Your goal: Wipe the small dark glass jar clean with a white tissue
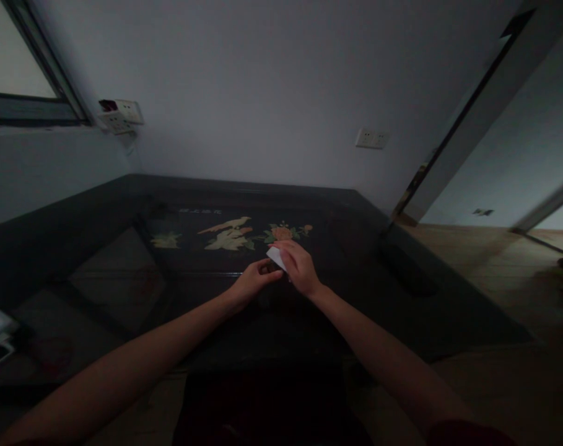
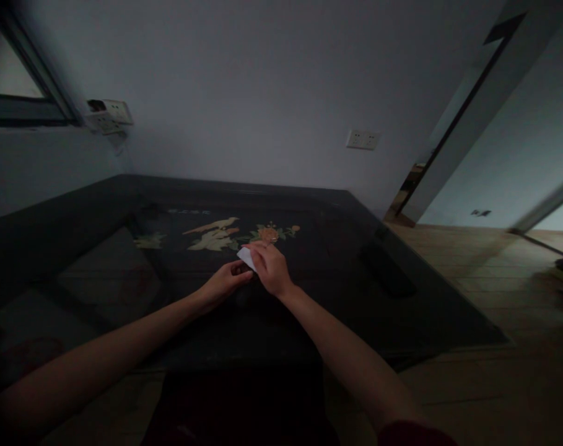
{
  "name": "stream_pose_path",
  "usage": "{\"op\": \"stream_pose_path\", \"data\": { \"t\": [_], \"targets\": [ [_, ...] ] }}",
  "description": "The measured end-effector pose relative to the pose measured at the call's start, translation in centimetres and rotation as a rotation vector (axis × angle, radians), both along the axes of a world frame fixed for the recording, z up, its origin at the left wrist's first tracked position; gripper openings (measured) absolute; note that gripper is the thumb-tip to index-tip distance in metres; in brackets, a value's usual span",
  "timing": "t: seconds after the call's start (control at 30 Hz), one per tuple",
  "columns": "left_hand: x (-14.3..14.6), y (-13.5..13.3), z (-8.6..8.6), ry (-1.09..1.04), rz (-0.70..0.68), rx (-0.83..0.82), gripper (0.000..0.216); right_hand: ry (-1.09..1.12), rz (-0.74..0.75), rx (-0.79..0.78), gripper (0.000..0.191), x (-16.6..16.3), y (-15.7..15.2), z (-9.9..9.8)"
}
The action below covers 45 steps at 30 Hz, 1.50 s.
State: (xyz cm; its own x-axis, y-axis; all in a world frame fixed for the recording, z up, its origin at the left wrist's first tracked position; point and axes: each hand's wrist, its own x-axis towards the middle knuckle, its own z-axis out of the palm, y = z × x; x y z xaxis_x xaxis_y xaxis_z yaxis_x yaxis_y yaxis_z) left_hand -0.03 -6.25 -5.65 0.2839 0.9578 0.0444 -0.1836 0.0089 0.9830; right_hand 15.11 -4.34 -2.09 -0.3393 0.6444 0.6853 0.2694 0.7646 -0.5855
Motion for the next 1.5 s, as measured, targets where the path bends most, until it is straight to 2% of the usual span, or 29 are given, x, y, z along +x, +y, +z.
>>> {"op": "stream_pose_path", "data": {
  "t": [0.1, 0.23, 0.33, 0.53, 0.63, 0.73, 1.0, 1.13, 1.23, 1.5],
  "targets": [
    [0.0, 0.1, -0.2, 0.041, 0.046, -0.003, 0.036, -0.138, -0.026, 0.114, 0.034, -0.1, -0.6, 0.3],
    [0.1, 0.1, -0.3, -0.032, -0.023, 0.015, 0.038, -0.014, -0.021, 0.024, 0.033, -0.3, -0.1, 0.0],
    [0.1, 0.1, -0.2, -0.074, -0.047, 0.024, 0.041, 0.212, 0.012, -0.174, 0.034, -0.5, 0.6, -0.4],
    [0.1, 0.0, -0.5, -0.092, -0.027, 0.007, 0.048, 0.605, 0.208, -0.753, 0.044, -0.8, 1.6, -1.5],
    [0.2, -0.2, -0.2, -0.125, -0.031, 0.024, 0.055, 0.653, 0.350, -0.896, 0.046, -0.8, 2.0, -1.7],
    [0.4, -0.4, 0.4, -0.170, -0.049, 0.025, 0.059, 0.663, 0.436, -0.968, 0.048, -0.9, 2.2, -1.7],
    [1.2, 0.0, 0.3, -0.354, 0.102, -0.057, 0.057, 0.773, 0.317, -0.915, 0.044, -1.3, 1.8, -1.4],
    [0.9, -0.2, 0.7, -0.331, 0.062, -0.057, 0.047, 0.805, 0.246, -0.875, 0.047, -1.4, 1.7, -1.6],
    [0.7, -0.4, 1.0, -0.285, 0.071, -0.079, 0.049, 0.839, 0.202, -0.807, 0.046, -1.5, 1.5, -1.6],
    [1.1, -0.5, 0.6, -0.290, 0.199, -0.088, 0.046, 0.839, 0.096, -0.623, 0.037, -1.4, 0.8, -0.9]
  ]
}}
